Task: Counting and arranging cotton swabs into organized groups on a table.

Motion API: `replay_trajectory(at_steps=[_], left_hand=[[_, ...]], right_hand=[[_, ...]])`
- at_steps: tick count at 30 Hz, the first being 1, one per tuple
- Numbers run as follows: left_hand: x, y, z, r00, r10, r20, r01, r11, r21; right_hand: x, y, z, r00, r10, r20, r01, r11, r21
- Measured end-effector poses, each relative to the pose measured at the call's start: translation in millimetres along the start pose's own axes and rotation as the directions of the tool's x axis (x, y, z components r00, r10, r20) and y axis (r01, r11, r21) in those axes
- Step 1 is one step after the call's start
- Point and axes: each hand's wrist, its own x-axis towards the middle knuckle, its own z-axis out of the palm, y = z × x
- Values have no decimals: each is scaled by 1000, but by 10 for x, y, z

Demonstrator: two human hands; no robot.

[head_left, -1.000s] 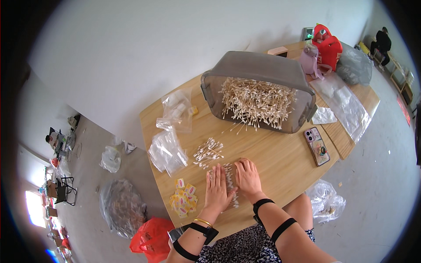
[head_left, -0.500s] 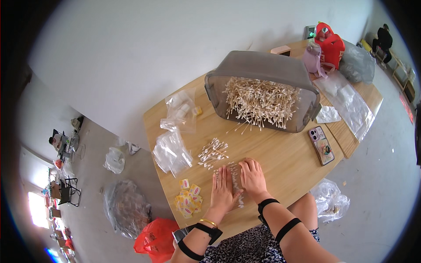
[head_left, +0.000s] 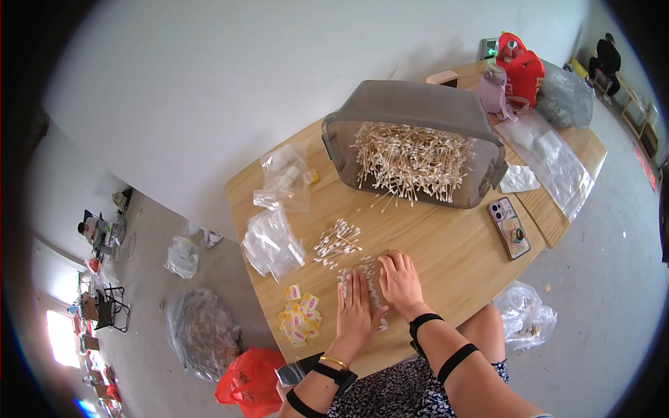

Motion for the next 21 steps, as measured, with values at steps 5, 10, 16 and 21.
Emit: replay_trajectory(at_steps=[5, 10, 16, 21], left_hand=[[123, -69, 36, 1000, -18, -18, 18, 1000, 18], [232, -53, -49, 999, -33, -31, 31, 998, -54], [318, -227, 31, 1000, -17, -6, 17, 1000, 19], [412, -217, -45, 1000, -20, 19, 20, 1000, -11]], right_hand=[[7, -11, 16, 1000, 1, -4, -1, 1000, 7], [-4, -15, -19, 1000, 12, 21, -12, 1000, -3], [15, -71, -61, 997, 28, 67, -26, 999, -21], [-6, -39, -51, 998, 22, 55, -20, 999, -29]])
